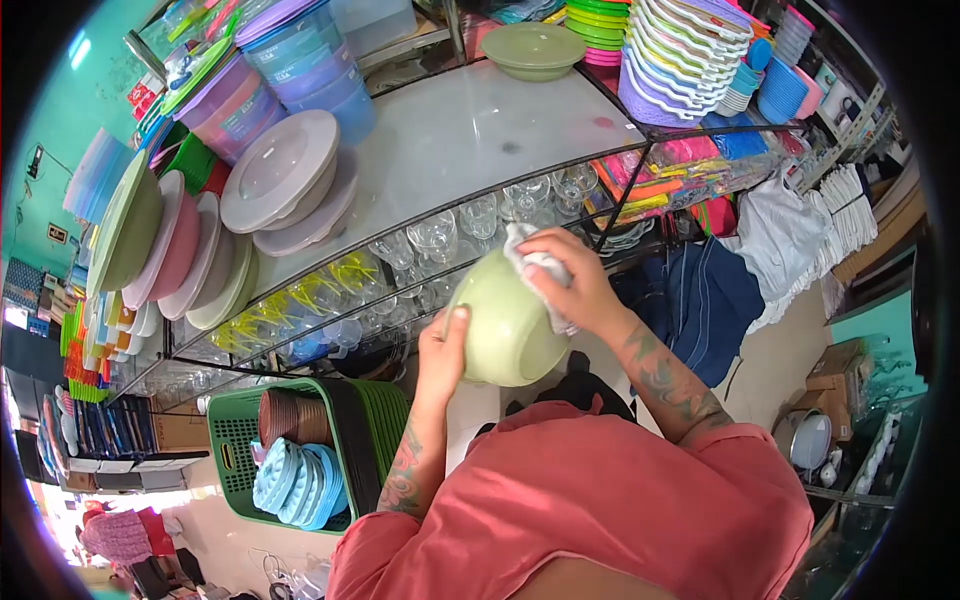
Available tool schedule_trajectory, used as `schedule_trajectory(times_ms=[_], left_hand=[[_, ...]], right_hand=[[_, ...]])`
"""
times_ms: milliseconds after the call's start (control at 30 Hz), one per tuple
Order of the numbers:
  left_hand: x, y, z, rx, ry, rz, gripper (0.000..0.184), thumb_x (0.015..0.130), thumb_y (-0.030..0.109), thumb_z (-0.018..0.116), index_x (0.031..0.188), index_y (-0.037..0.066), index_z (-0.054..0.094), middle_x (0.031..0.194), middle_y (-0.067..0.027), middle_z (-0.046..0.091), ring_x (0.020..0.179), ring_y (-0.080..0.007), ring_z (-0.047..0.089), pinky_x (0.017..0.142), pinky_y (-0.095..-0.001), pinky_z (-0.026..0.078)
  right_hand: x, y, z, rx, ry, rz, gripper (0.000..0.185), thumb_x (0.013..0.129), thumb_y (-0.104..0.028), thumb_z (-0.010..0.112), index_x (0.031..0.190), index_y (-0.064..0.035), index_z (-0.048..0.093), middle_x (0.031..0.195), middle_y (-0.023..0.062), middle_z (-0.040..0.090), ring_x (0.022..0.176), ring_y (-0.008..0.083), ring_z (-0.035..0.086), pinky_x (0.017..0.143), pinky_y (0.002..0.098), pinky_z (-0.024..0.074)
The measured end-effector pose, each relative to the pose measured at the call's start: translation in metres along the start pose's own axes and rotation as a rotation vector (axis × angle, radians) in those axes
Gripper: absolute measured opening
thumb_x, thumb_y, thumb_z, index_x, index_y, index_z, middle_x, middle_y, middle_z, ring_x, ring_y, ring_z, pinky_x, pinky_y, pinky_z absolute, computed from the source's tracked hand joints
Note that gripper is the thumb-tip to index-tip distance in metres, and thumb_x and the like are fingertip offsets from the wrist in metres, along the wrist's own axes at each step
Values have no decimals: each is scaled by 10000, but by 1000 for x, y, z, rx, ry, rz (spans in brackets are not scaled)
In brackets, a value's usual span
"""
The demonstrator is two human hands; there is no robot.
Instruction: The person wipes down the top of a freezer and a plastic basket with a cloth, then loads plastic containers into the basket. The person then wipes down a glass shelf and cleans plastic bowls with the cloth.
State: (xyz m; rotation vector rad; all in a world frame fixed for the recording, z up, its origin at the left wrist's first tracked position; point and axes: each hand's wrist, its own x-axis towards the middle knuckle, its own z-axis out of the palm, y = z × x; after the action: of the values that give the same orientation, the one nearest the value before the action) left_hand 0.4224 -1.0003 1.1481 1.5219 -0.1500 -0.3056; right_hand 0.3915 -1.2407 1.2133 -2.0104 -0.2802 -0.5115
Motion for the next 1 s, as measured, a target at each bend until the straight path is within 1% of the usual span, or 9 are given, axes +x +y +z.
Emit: schedule_trajectory(times_ms=[67,167,267,433,500,667,800,933,1000], left_hand=[[7,8,11,216,-36,190,406,1095,310,529,1099,-54,709,1011,-51,722,911,-123,649,858,-296,522],[24,6,23,-159,44,-34,402,1108,307,491,1152,-38,693,1071,-83,716,944,-153,660,878,-308,522],[45,23,32,-367,69,-166,497,1120,388,450,1299,-38,632,1211,-131,703,1065,-201,677,942,-345,537],[75,102,66,-344,16,-172,606,1114,466,435,1356,-67,593,1283,-182,685,1142,-225,677,1001,-368,539],[93,132,73,-266,30,-119,623,1108,469,451,1368,-82,577,1312,-194,668,1155,-228,674,999,-381,543],[169,202,93,-227,108,213,699,1048,523,561,1392,-85,543,1305,-199,665,1149,-264,678,987,-397,547],[251,258,145,-18,106,514,550,926,316,792,1285,-67,627,1222,-164,692,1027,-206,684,900,-347,551],[347,268,211,739,258,1082,627,717,321,948,1202,22,687,992,-107,633,869,-245,641,794,-379,529],[395,256,229,952,182,1177,693,714,378,941,1274,65,677,1027,-134,603,981,-307,628,874,-441,516]], right_hand=[[5,-24,12,-181,-55,-71,283,892,-145,699,1162,-59,706,1189,123,644,1158,312,602,1059,427,447],[-1,-31,30,-346,-134,-409,292,837,-144,746,1126,-105,720,1180,104,645,1188,316,595,1063,503,438],[-2,-30,24,-364,-89,-503,278,821,-154,754,1095,-123,719,1201,85,641,1236,296,586,1070,552,420],[36,-10,-46,-294,270,-353,263,842,-44,708,1104,-60,695,1200,149,635,1160,371,612,1016,449,478],[48,13,-72,-277,414,-274,217,886,-43,685,1103,-38,680,1158,142,638,1087,321,626,977,398,485],[71,89,-110,67,597,53,177,947,-50,656,1114,9,648,1063,143,633,980,260,619,897,340,481],[70,130,-117,209,517,188,156,975,-58,637,1111,19,639,1037,120,631,961,207,614,873,317,478],[80,142,-135,205,404,215,153,978,-54,630,1112,18,638,1037,108,633,942,193,616,854,311,483],[88,151,-144,260,343,178,161,984,-67,640,1122,15,641,1046,112,641,945,216,631,864,321,491]])
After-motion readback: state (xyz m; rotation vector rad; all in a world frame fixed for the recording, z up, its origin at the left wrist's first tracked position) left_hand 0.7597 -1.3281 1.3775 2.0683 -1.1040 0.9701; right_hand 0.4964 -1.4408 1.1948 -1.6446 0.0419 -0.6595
